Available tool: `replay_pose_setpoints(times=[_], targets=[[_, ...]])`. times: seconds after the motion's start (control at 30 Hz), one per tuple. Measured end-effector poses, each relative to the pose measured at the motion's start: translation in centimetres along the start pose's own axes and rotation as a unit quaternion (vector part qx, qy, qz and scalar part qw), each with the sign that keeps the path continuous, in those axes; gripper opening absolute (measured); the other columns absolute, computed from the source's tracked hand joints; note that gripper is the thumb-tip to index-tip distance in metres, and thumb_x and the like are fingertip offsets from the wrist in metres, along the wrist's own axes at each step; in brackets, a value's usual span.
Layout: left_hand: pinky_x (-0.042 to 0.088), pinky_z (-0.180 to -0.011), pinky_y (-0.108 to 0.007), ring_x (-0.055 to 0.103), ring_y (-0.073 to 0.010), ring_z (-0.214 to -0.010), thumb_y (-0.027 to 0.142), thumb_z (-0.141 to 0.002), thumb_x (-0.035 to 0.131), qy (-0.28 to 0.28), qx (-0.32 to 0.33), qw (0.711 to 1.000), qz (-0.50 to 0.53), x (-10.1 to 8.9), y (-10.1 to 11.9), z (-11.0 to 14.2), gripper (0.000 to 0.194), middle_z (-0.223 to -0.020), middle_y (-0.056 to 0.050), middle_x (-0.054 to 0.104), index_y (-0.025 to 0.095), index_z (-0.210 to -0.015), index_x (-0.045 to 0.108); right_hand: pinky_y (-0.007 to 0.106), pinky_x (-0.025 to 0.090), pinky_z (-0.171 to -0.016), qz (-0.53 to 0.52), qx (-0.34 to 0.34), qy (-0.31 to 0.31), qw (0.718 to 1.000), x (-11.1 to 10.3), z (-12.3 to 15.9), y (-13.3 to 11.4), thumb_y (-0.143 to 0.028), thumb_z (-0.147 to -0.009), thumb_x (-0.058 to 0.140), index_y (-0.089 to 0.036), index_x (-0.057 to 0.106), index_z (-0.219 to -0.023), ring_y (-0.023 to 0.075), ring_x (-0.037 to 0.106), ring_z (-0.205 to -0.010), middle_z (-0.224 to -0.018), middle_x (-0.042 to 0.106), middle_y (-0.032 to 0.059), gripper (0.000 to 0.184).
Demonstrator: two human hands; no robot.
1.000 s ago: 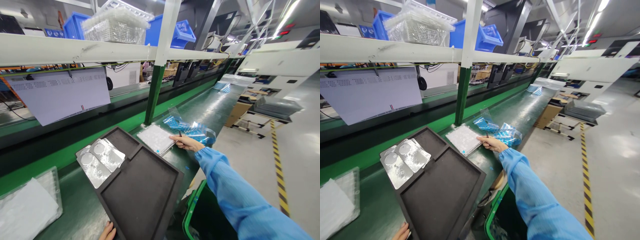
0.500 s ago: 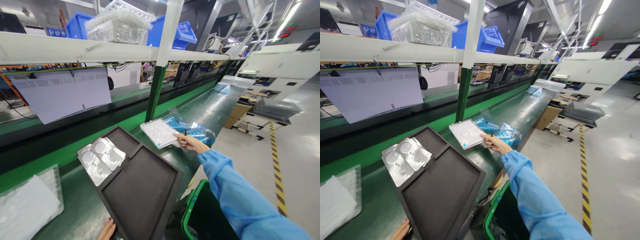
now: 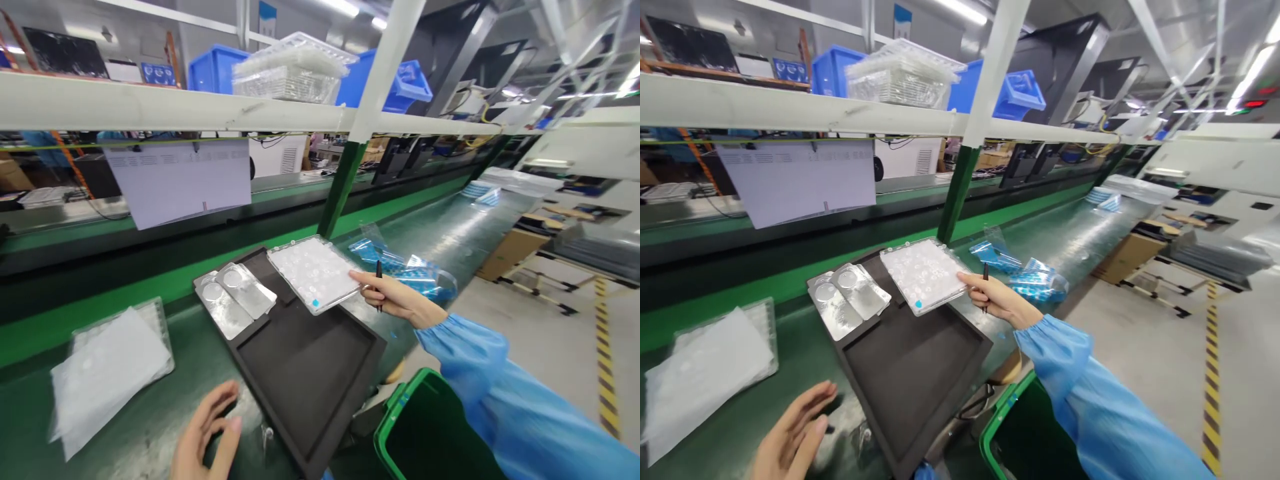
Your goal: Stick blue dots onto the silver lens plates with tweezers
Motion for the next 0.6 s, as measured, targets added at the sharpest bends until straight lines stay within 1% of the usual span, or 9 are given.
replay_pose_setpoints(times=[0.07, 0.1, 0.17, 0.23, 0.33, 0.4, 0.5, 0.6], targets=[[0.065, -0.086, -0.032, 0.071, -0.0345, -0.124, 0.074, -0.077, 0.075, -0.073, -0.067, 0.995, 0.024, -1.0, 2.1, -1.3, 0.068, -0.131, -0.015, 0.076, 0.022, -0.122, 0.075, 0.016, 0.026, -0.035, 0.007, -0.004, -0.021, 1.0, 3.1, 0.3, -0.4, -0.045, -0.095, 0.077, -0.018, 0.056, -0.081, 0.0033, 0.029, -0.041, -0.057, 0.038, -0.012, 0.037], [0.065, -0.081, -0.033, 0.073, -0.0353, -0.121, 0.076, -0.076, 0.075, -0.073, -0.082, 0.993, 0.031, -1.6, 3.1, -1.9, 0.073, -0.128, -0.018, 0.077, 0.019, -0.121, 0.075, 0.016, 0.024, -0.035, 0.01, -0.005, -0.031, 0.999, 4.8, 0.3, -0.6, -0.048, -0.089, 0.082, -0.019, 0.054, -0.079, 0.0033, 0.027, -0.041, -0.055, 0.034, -0.0126, 0.042], [0.065, -0.073, -0.033, 0.077, -0.0355, -0.11, 0.077, -0.069, 0.079, -0.044, -0.1, 0.993, 0.052, -2.8, 5.0, -3.1, 0.079, -0.121, -0.021, 0.079, 0.014, -0.116, 0.076, 0.018, 0.02, -0.035, 0.019, -0.006, -0.055, 0.998, 8.2, 0.4, -0.9, -0.053, -0.078, 0.09, -0.021, 0.051, -0.077, 0.0037, 0.025, -0.041, -0.053, 0.031, -0.013, 0.05], [0.064, -0.068, -0.03, 0.08, -0.0316, -0.098, 0.07, -0.068, 0.085, -0.026, -0.114, 0.99, 0.083, -3.7, 6.4, -3.9, 0.073, -0.116, -0.021, 0.08, 0.012, -0.112, 0.075, 0.019, 0.017, -0.035, 0.027, -0.004, -0.086, 0.996, 11.7, 0.5, -1.1, -0.056, -0.071, 0.093, -0.023, 0.049, -0.076, 0.0043, 0.024, -0.042, -0.053, 0.03, -0.0127, 0.056], [0.062, -0.064, -0.025, 0.082, -0.0243, -0.085, 0.05, -0.084, 0.082, -0.012, -0.127, 0.985, 0.116, -5.2, 7.7, -4.7, 0.045, -0.111, -0.02, 0.081, 0.011, -0.106, 0.075, 0.02, 0.015, -0.036, 0.032, 0.003, -0.149, 0.988, 17.0, 0.5, -1.2, -0.062, -0.067, 0.094, -0.024, 0.045, -0.072, 0.0044, 0.021, -0.043, -0.052, 0.027, -0.0126, 0.062], [0.062, -0.062, -0.025, 0.082, -0.0232, -0.08, 0.042, -0.091, 0.077, 0.007, -0.128, 0.984, 0.125, -6.7, 8.1, -5.1, 0.034, -0.107, -0.02, 0.082, 0.009, -0.101, 0.076, 0.021, 0.014, -0.037, 0.029, 0.007, -0.193, 0.981, 20.4, 0.4, -1.1, -0.064, -0.064, 0.094, -0.024, 0.043, -0.071, 0.0042, 0.019, -0.044, -0.053, 0.027, -0.0127, 0.065], [0.063, -0.064, -0.025, 0.082, -0.0228, -0.08, 0.039, -0.099, 0.068, 0.034, -0.12, 0.983, 0.138, -9.5, 8.3, -5.6, 0.031, -0.106, -0.019, 0.083, 0.009, -0.1, 0.077, 0.021, 0.013, -0.039, 0.023, 0.012, -0.244, 0.97, 25.3, 0.0, -0.6, -0.065, -0.063, 0.094, -0.024, 0.042, -0.071, 0.0038, 0.017, -0.045, -0.054, 0.027, -0.0129, 0.067], [0.064, -0.07, -0.026, 0.081, -0.0212, -0.078, 0.042, -0.103, 0.06, 0.06, -0.103, 0.982, 0.144, -12.4, 8.1, -5.9, 0.038, -0.098, -0.017, 0.083, 0.009, -0.098, 0.077, 0.021, 0.013, -0.04, 0.02, 0.016, -0.271, 0.962, 29.5, -0.3, 0.2, -0.064, -0.063, 0.095, -0.024, 0.041, -0.071, 0.0036, 0.018, -0.045, -0.054, 0.027, -0.0129, 0.067]])
Point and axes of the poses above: each hand's wrist, its own z-axis away from the middle knuckle, its own x-axis out of the palm, y = z × x, the point moved 1 cm from there along -z, towards the middle knuckle
